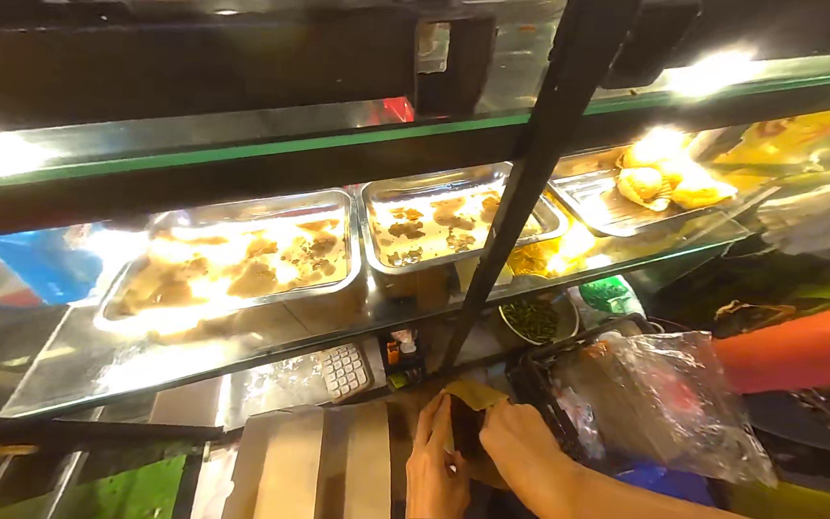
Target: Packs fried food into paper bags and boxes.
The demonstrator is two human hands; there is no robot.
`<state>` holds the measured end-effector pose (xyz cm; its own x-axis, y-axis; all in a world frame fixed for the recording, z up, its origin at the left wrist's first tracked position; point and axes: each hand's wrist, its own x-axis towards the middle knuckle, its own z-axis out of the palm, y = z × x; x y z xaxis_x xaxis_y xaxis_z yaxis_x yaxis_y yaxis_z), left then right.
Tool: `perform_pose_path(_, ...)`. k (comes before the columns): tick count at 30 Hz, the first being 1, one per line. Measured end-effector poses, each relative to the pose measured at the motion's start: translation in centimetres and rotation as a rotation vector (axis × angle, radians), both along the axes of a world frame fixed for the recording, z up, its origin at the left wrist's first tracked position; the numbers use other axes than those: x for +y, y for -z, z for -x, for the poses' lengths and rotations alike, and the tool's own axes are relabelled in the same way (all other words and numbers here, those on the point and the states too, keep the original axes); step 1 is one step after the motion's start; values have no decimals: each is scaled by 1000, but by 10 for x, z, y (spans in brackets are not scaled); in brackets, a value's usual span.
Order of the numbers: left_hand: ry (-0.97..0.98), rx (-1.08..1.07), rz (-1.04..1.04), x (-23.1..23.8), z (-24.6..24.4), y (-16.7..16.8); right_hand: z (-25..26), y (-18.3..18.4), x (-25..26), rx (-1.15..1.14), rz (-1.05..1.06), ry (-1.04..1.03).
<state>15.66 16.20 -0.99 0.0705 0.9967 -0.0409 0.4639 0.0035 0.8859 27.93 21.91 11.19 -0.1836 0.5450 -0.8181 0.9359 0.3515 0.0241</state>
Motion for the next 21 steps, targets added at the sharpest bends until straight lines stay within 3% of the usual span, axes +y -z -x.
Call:
perform_pose_path(8,-13,-9,-80,-6,0,8,2,-6,17,-90,44,-43)
perform_pose_path(12,-3,3,-98,-7,-5,8,-2,19,14,-29,25,-93)
perform_pose_path(21,-56,38,-15,-7,-8,-2,-48,14,-22,56,-98,-209)
